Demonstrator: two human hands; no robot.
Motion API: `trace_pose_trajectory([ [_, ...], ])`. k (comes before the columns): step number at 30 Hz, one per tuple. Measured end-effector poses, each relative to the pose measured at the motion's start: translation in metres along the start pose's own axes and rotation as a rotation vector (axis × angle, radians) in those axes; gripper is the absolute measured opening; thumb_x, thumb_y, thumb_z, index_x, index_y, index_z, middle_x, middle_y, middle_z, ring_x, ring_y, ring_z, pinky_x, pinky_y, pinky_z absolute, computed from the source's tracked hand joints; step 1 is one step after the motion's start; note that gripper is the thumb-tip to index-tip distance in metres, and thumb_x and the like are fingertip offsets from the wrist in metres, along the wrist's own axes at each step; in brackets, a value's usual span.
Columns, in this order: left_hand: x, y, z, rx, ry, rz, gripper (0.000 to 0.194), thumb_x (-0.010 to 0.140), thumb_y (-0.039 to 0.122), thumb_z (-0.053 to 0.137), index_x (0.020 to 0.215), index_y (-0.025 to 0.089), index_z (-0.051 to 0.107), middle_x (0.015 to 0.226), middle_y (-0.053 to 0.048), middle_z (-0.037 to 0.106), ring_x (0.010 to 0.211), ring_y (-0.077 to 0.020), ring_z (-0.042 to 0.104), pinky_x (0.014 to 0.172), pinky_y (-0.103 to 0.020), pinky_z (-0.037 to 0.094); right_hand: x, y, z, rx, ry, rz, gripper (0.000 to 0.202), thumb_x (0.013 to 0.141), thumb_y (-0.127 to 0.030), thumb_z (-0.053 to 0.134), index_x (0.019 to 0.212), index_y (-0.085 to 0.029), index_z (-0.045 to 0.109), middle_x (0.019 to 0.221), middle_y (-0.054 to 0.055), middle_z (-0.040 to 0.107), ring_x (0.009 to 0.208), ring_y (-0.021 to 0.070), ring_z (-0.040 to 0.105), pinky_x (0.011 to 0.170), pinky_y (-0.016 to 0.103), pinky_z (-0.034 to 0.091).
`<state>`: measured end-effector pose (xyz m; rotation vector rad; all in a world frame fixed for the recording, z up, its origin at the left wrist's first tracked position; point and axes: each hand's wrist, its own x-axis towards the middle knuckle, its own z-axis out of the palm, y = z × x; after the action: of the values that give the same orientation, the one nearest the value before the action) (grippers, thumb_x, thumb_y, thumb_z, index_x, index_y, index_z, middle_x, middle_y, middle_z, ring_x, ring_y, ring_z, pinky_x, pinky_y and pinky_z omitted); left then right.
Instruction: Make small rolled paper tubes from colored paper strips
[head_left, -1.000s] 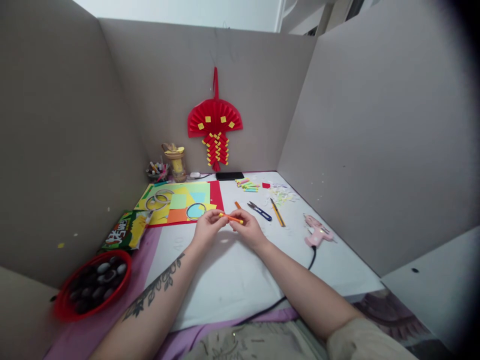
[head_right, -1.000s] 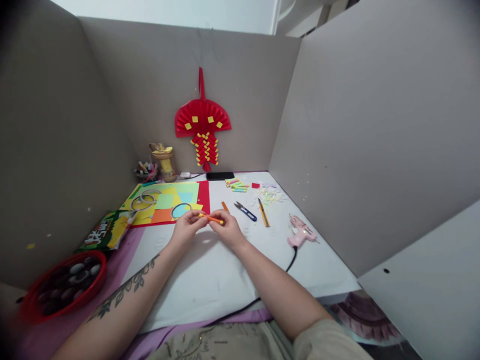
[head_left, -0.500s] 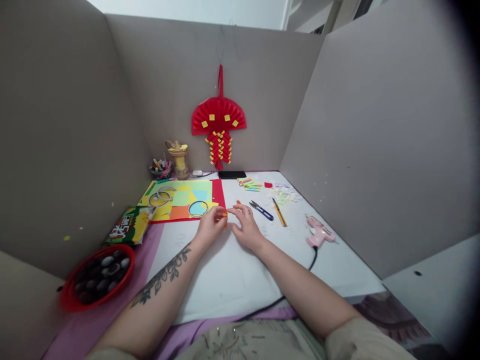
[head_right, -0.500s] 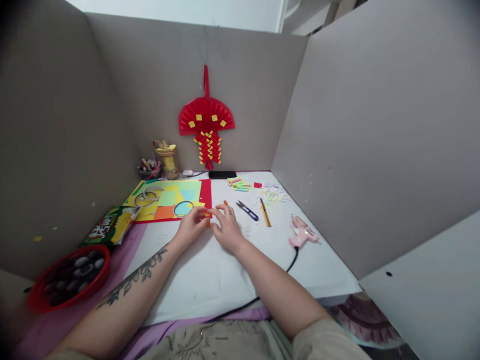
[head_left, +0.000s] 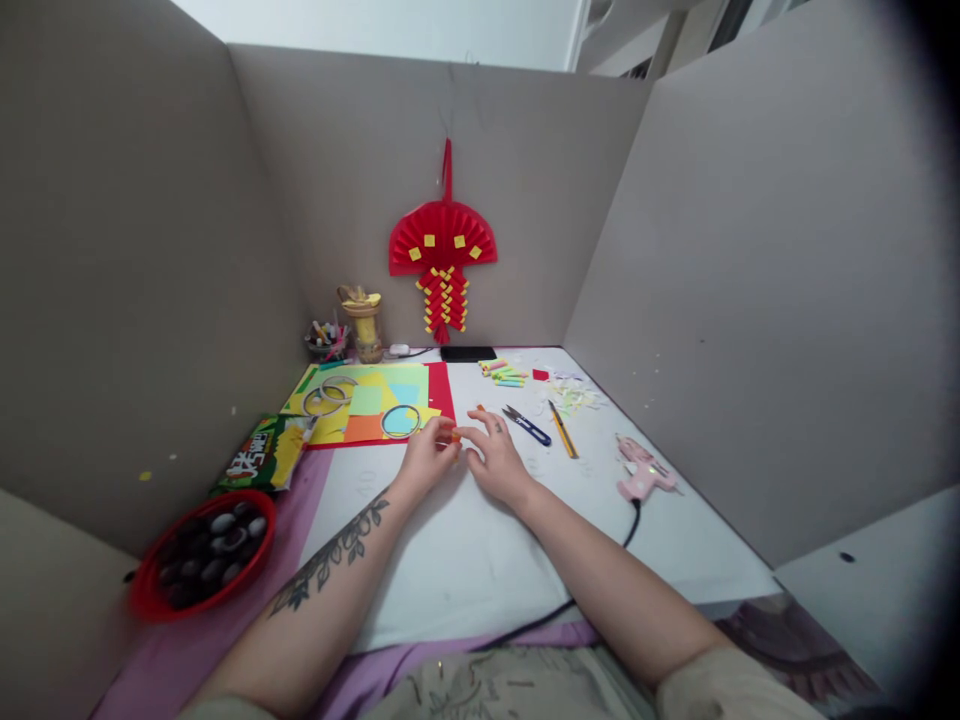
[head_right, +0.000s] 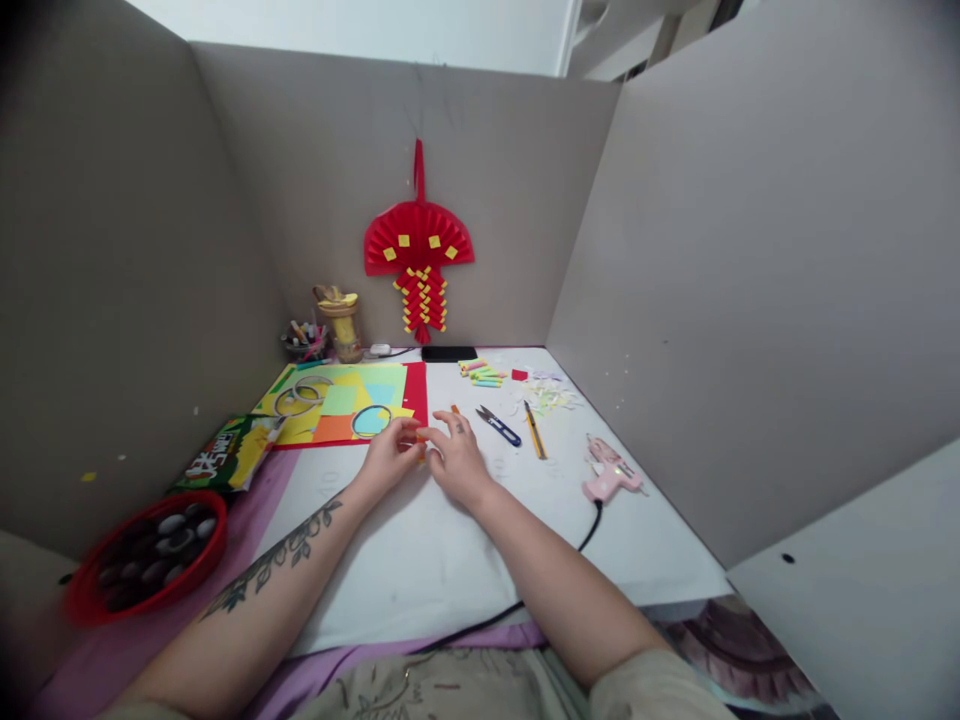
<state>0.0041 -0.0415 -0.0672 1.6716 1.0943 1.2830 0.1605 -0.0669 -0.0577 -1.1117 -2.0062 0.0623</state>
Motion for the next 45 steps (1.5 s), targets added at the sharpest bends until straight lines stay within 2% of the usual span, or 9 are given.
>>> trace_pose_trajectory([
  [4, 0.001, -0.002, 0.001, 0.035, -0.01, 0.023, 0.026, 0.07, 0.018, 0.062, 0.096, 0.019, 0.057, 0.087, -0.005, 0.065, 0.078, -0.0161, 0.063, 0.066, -0.025, 0.049, -0.001, 0.0, -0.001, 0.023, 0.02, 0.019, 0.05, 0.074, -0.009, 0.047, 0.12, -0.024, 0.055, 0.126, 0.01, 0.044, 0.12, 0.0265, 0.037, 0.102, 0.05, 0.033],
  [15, 0.001, -0.005, 0.0, 0.032, -0.027, 0.012, 0.026, 0.07, 0.02, 0.062, 0.095, 0.018, 0.056, 0.082, -0.004, 0.065, 0.075, -0.0162, 0.063, 0.065, -0.026, 0.048, 0.0, 0.001, 0.001, 0.079, 0.047, 0.005, 0.036, 0.074, -0.008, 0.049, 0.104, -0.024, 0.063, 0.123, 0.008, 0.047, 0.119, 0.0253, 0.04, 0.104, 0.047, 0.031],
  [18, 0.002, 0.002, 0.001, -0.117, 0.011, -0.062, 0.027, 0.068, 0.022, 0.067, 0.093, 0.018, 0.057, 0.08, -0.004, 0.066, 0.075, -0.0158, 0.063, 0.067, -0.026, 0.048, 0.002, 0.002, 0.0, 0.225, 0.135, 0.095, 0.036, 0.077, -0.013, 0.05, 0.111, -0.023, 0.057, 0.118, 0.009, 0.051, 0.115, 0.0238, 0.045, 0.098, 0.044, 0.038],
  [22, 0.005, 0.014, -0.003, -0.534, 0.088, -0.276, 0.043, 0.064, 0.024, 0.073, 0.101, 0.017, 0.053, 0.078, -0.002, 0.066, 0.076, -0.0145, 0.064, 0.072, -0.027, 0.049, 0.004, 0.004, -0.005, 0.426, 0.217, 0.271, 0.024, 0.081, -0.02, 0.049, 0.104, -0.021, 0.055, 0.102, 0.007, 0.058, 0.096, 0.0203, 0.055, 0.082, 0.036, 0.046],
  [25, 0.006, 0.019, -0.007, -0.761, 0.099, -0.338, 0.043, 0.061, 0.021, 0.077, 0.097, 0.015, 0.054, 0.085, -0.004, 0.067, 0.081, -0.0137, 0.064, 0.078, -0.026, 0.049, 0.004, 0.004, -0.004, 0.543, 0.158, 0.331, 0.021, 0.081, -0.027, 0.053, 0.101, -0.02, 0.056, 0.093, 0.006, 0.06, 0.083, 0.0177, 0.058, 0.073, 0.032, 0.047],
  [28, 0.006, 0.019, -0.009, -0.84, 0.059, -0.347, 0.035, 0.06, 0.018, 0.078, 0.088, 0.015, 0.057, 0.086, -0.003, 0.067, 0.082, -0.0124, 0.064, 0.08, -0.024, 0.048, 0.002, 0.003, 0.001, 0.655, 0.086, 0.366, 0.029, 0.075, -0.031, 0.061, 0.102, -0.02, 0.055, 0.087, 0.004, 0.061, 0.077, 0.0168, 0.058, 0.068, 0.029, 0.047],
  [33, 0.003, 0.015, -0.005, -0.798, -0.006, -0.346, 0.036, 0.058, 0.018, 0.079, 0.086, 0.016, 0.057, 0.084, -0.002, 0.067, 0.079, -0.0121, 0.064, 0.077, -0.025, 0.048, 0.002, 0.001, 0.005, 0.768, 0.108, 0.426, 0.02, 0.076, -0.032, 0.061, 0.091, -0.02, 0.057, 0.073, 0.0, 0.058, 0.064, 0.0134, 0.056, 0.062, 0.027, 0.046],
  [40, 0.001, 0.019, -0.004, -0.461, -0.005, -0.23, 0.03, 0.06, 0.025, 0.078, 0.081, 0.015, 0.06, 0.074, -0.002, 0.066, 0.073, -0.0144, 0.064, 0.066, -0.023, 0.044, 0.007, -0.003, -0.004, 0.858, 0.148, 0.483, 0.014, 0.072, -0.029, 0.062, 0.081, -0.019, 0.056, 0.063, -0.002, 0.057, 0.056, 0.0119, 0.054, 0.057, 0.025, 0.043],
  [45, 0.0, 0.018, -0.003, -0.459, -0.023, -0.238, 0.028, 0.061, 0.026, 0.077, 0.081, 0.015, 0.06, 0.073, -0.002, 0.066, 0.071, -0.014, 0.063, 0.064, -0.022, 0.043, 0.008, -0.003, -0.005, 0.878, 0.195, 0.499, 0.014, 0.07, -0.028, 0.063, 0.076, -0.02, 0.054, 0.059, -0.004, 0.056, 0.053, 0.0114, 0.053, 0.054, 0.025, 0.042],
])
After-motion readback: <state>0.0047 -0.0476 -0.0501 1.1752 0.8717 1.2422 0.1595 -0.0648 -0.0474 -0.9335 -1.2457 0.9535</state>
